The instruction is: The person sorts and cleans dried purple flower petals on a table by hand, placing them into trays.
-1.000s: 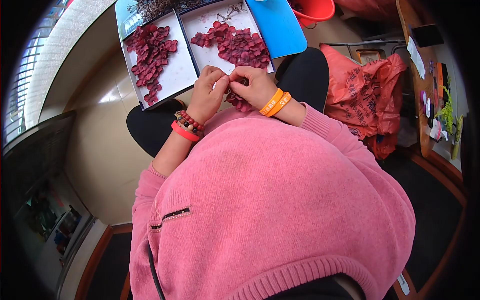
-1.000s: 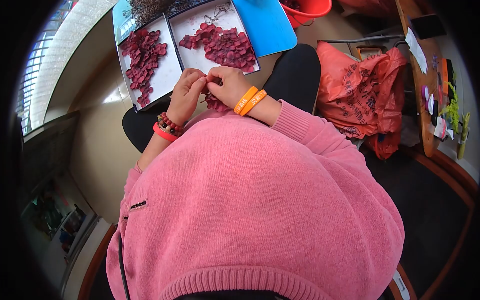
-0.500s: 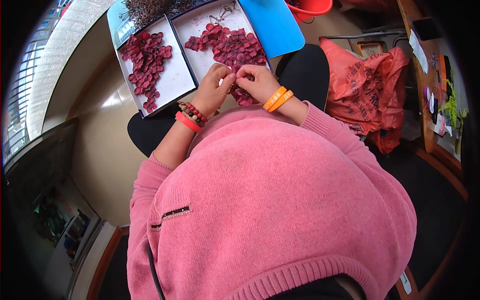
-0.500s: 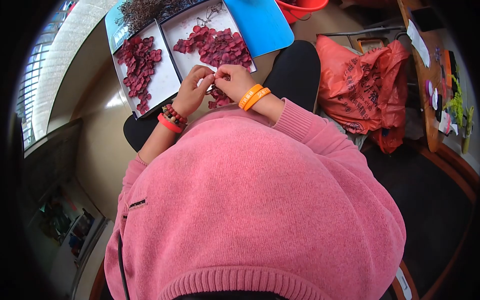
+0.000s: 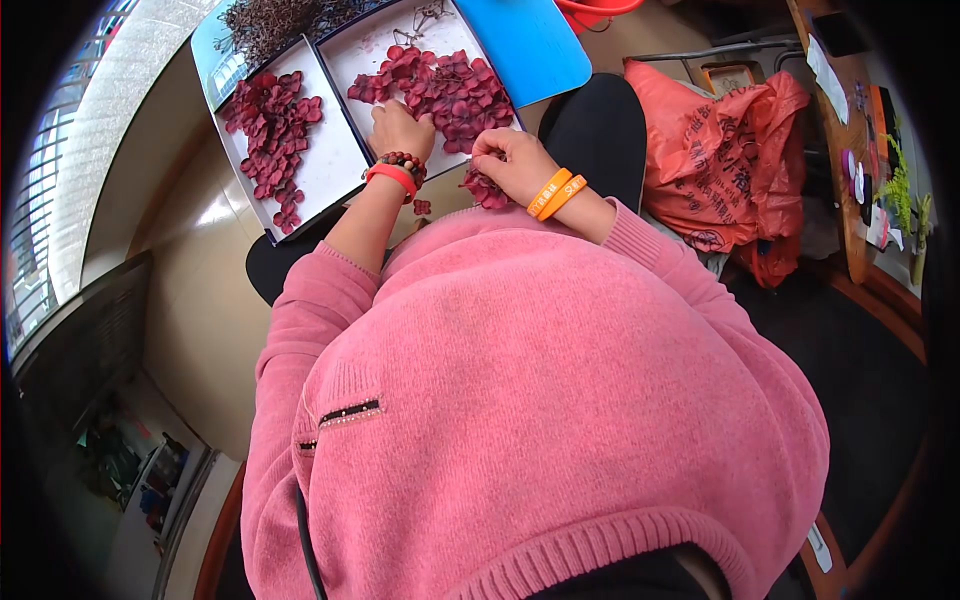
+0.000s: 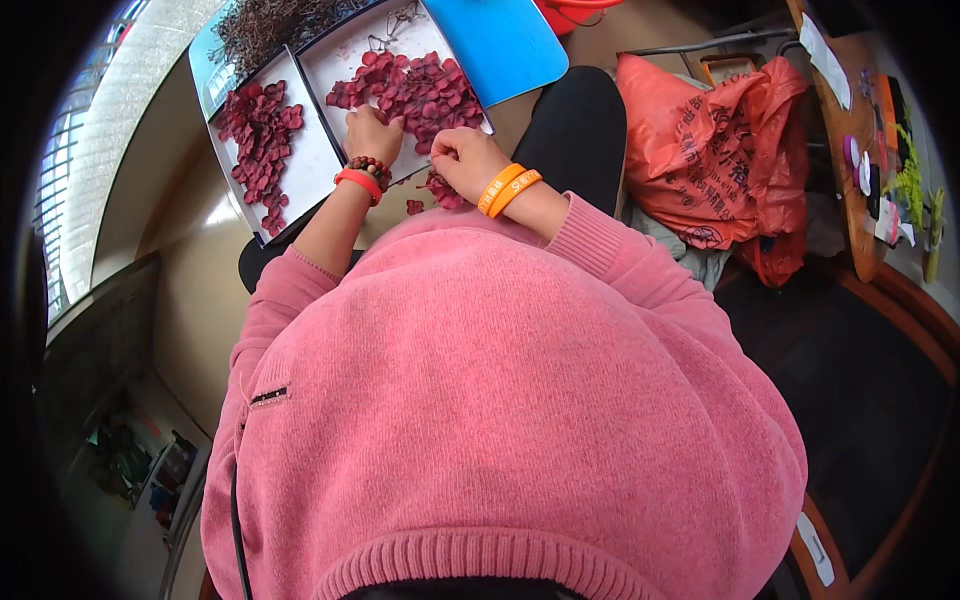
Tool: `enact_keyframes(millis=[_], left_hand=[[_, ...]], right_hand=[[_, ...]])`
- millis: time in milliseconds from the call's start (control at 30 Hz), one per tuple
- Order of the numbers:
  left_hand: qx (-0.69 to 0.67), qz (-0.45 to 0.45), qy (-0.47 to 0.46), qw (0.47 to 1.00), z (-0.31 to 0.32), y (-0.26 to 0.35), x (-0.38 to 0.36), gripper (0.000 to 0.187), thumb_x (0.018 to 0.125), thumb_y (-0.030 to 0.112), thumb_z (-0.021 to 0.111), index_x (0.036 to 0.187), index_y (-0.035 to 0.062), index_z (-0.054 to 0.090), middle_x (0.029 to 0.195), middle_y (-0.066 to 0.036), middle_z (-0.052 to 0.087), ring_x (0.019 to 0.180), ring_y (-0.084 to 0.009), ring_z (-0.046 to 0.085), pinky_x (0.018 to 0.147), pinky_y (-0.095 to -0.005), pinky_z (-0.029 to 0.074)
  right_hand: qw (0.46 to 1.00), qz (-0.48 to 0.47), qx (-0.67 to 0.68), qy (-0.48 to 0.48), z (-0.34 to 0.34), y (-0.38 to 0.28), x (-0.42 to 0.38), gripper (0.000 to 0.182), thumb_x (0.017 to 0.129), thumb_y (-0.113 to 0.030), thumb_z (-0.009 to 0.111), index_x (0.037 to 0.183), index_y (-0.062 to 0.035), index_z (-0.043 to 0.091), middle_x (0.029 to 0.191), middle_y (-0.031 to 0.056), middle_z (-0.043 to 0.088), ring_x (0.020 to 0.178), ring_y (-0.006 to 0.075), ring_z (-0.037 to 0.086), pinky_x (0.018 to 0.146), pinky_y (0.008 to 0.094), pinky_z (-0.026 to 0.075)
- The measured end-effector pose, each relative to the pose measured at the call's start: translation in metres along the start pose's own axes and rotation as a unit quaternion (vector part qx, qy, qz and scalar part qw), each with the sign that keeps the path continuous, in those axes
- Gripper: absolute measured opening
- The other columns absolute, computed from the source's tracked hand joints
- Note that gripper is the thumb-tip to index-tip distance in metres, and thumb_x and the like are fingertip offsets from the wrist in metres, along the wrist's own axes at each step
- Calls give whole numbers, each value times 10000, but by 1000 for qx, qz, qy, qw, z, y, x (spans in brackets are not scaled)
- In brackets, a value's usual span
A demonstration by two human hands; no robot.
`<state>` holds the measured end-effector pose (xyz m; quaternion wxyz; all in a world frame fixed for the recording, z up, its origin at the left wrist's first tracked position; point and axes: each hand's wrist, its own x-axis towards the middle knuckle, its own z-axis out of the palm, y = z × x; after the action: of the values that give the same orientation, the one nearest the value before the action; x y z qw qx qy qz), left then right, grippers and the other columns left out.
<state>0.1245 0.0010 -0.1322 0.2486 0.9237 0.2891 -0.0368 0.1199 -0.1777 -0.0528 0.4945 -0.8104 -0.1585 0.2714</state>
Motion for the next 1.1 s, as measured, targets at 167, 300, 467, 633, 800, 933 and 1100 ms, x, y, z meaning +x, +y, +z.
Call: enact_keyframes(millis=[167, 300, 467, 633, 800, 933, 1100], left_hand=[[-226, -34, -36, 973, 12, -24, 11, 170, 729, 124, 670, 802, 12, 565, 811, -120, 584, 722, -257, 610, 656, -364, 487], [-495, -101, -93, 858, -21, -20, -5, 157, 777, -25, 628, 908, 0, 545, 738, -43, 579, 649, -141, 589, 585, -260, 487], [-568, -37, -87, 817, -44, -20, -19, 233, 791, -24, 628, 1001, -10, 529, 824, -57, 605, 684, -131, 590, 644, -255, 487], [-553, 41, -92, 827, -76, -3, -40, 258, 788, -34, 629, 1025, -18, 529, 883, -64, 609, 759, -123, 585, 689, -245, 478], [-562, 112, -126, 810, -99, 10, -55, 285, 797, -36, 603, 1064, -1, 511, 957, -59, 584, 818, -110, 580, 699, -224, 468], [-569, 116, -118, 806, -115, 17, -67, 293, 777, -36, 624, 1037, -9, 491, 934, -53, 565, 805, -104, 579, 703, -218, 484], [-557, 138, -129, 809, -123, 16, -75, 194, 823, 43, 608, 1003, -6, 555, 897, -29, 588, 764, -85, 553, 690, -219, 453]], right_hand=[[999, -26, -20, -5, 1, 3, -2, 113, 749, -105, 594, 736, 7, 594, 703, 131, 600, 635, 206, 585, 587, 322, 460], [1000, -22, -11, -17, 5, 1, 1, 103, 742, -109, 608, 739, -6, 609, 726, 125, 593, 653, 207, 579, 611, 318, 466], [996, -85, -28, -9, 4, -7, 9, 102, 709, -138, 658, 739, -43, 635, 822, 117, 562, 751, 219, 558, 683, 323, 473], [985, -170, -9, -32, -2, -26, 24, 112, 739, -119, 676, 796, -35, 628, 1146, 125, 498, 1024, 186, 511, 807, 287, 452], [973, -230, -9, -1, -4, -51, 24, 82, 787, -90, 607, 793, -9, 596, 972, 99, 607, 883, 138, 570, 761, 259, 456], [986, -165, -9, 9, -2, -65, 14, 82, 790, -84, 596, 793, -4, 582, 766, 35, 586, 707, 89, 529, 629, 231, 455], [976, -208, 29, 56, 0, -70, 7, 95, 747, -96, 606, 772, -7, 584, 697, 81, 595, 580, 123, 535, 544, 258, 445]])
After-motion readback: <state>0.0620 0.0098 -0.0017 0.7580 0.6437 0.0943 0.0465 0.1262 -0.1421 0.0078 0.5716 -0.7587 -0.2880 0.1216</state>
